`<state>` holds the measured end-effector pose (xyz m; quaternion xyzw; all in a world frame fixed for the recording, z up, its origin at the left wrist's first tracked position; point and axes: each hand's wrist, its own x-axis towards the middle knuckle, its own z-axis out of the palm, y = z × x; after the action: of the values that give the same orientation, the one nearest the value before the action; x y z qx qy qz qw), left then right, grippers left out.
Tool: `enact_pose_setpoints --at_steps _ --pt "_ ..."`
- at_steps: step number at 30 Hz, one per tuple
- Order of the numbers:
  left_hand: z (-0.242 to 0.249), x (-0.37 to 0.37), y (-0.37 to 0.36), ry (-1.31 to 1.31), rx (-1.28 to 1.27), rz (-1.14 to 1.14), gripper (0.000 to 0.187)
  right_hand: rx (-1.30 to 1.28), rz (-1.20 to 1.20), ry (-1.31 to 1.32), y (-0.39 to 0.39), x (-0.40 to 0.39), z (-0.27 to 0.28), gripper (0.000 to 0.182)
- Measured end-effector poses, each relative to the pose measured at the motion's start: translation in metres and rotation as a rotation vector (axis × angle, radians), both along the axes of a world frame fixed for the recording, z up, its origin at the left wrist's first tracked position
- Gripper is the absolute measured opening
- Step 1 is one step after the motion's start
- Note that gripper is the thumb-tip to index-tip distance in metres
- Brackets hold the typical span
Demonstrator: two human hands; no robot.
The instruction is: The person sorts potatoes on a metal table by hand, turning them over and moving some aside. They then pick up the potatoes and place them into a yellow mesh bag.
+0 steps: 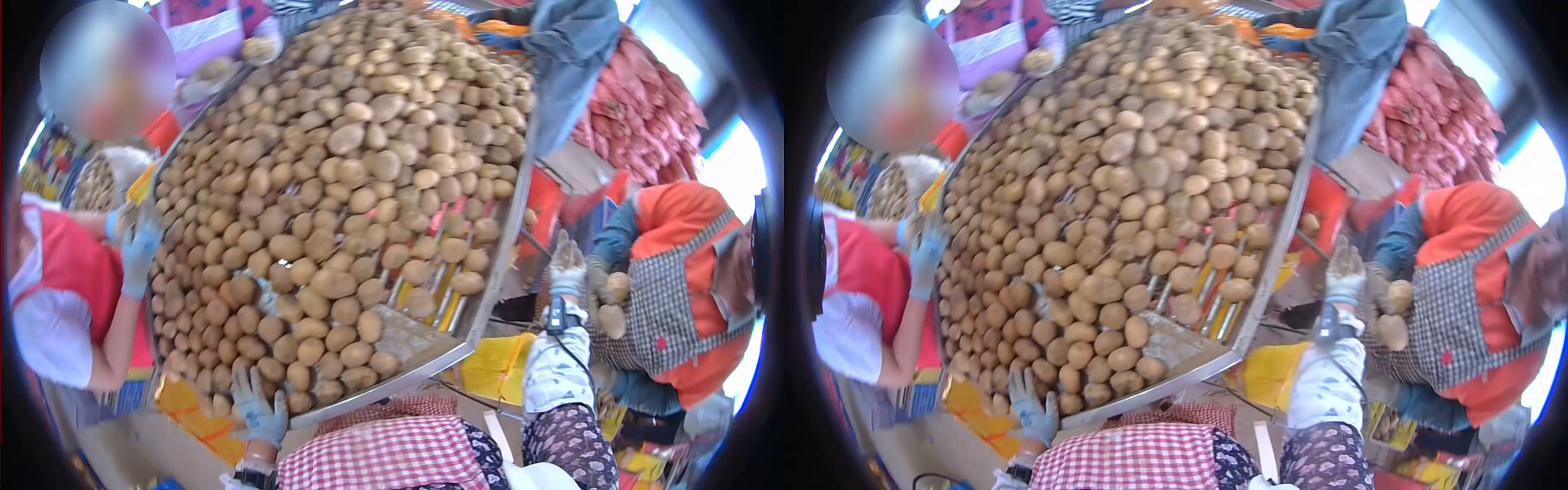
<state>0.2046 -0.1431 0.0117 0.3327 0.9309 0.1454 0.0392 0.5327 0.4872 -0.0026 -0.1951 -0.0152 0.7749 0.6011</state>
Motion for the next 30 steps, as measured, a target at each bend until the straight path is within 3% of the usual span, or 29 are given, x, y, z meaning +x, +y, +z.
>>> enact_pose_setpoints --at_steps 1,2,5,6,7,9,11,12,14,16,18,20,21,23,24,25,27,28,30 --pt "-0.001 0.000 0.003 -0.006 0.011 -0.029 0.077 0.008 -0.067 -0.056 0.001 -0.004 0.001 0.035" --pt "-0.001 0.001 0.003 -0.005 0.017 -0.028 0.077 0.013 -0.079 -0.058 -0.006 -0.003 0.002 0.035" --pt "0.010 0.001 0.004 -0.024 -0.060 -0.013 0.075 -0.062 -0.025 -0.390 -0.048 -0.018 -0.010 0.035" --pt "0.010 0.000 0.005 -0.038 -0.080 0.006 0.075 0.046 0.143 -0.406 -0.044 0.007 -0.056 0.038" --pt "0.011 -0.001 0.004 -0.065 -0.098 0.031 0.075 0.525 0.517 -0.178 -0.061 0.002 -0.063 0.032" --pt "0.008 -0.001 0.004 -0.008 0.025 0.030 0.074 0.230 0.197 -0.681 -0.113 0.000 -0.056 0.037" --pt "-0.004 -0.004 -0.002 0.059 0.110 0.000 0.073 0.238 -0.132 -1.307 -0.168 -0.054 -0.002 0.037" --pt "-0.006 -0.007 -0.005 0.066 0.118 0.009 0.073 0.506 -0.244 -1.322 -0.176 -0.063 -0.011 0.034" --pt "-0.005 -0.014 -0.010 0.036 0.124 0.009 0.073 0.802 -0.104 -1.401 -0.246 -0.128 0.037 0.033" --pt "-0.003 -0.029 -0.016 0.135 0.224 0.041 0.072 1.234 0.032 -1.645 -0.305 -0.172 0.059 0.043" --pt "0.000 -0.037 -0.032 0.115 0.224 0.091 0.072 1.482 0.625 -1.539 -0.346 -0.190 0.066 0.056" --pt "-0.001 -0.047 -0.045 0.160 0.224 0.146 0.075 1.977 0.615 -1.652 -0.377 -0.211 0.058 0.068" --pt "-0.002 -0.048 -0.053 0.172 0.228 0.160 0.075 1.994 0.605 -1.635 -0.385 -0.217 0.058 0.068" --pt "-0.002 -0.050 -0.070 0.107 0.260 0.218 0.076 2.307 0.870 -1.596 -0.404 -0.234 0.055 0.075" --pt "0.006 -0.048 -0.074 0.052 0.215 0.274 0.071 2.260 0.873 -1.599 -0.406 -0.232 0.046 0.077" --pt "0.010 -0.048 -0.076 0.200 0.187 0.241 0.068 2.229 0.846 -1.577 -0.403 -0.234 0.030 0.080" --pt "0.017 -0.055 -0.087 0.163 0.142 0.204 0.071 2.325 0.798 -1.575 -0.405 -0.243 0.036 0.078" --pt "0.027 -0.062 -0.090 -0.025 0.118 0.167 0.078 2.354 0.793 -1.628 -0.408 -0.241 0.035 0.080" --pt "0.018 -0.084 -0.089 0.152 0.213 -0.029 0.065 2.385 0.797 -1.700 -0.405 -0.249 0.033 0.082"
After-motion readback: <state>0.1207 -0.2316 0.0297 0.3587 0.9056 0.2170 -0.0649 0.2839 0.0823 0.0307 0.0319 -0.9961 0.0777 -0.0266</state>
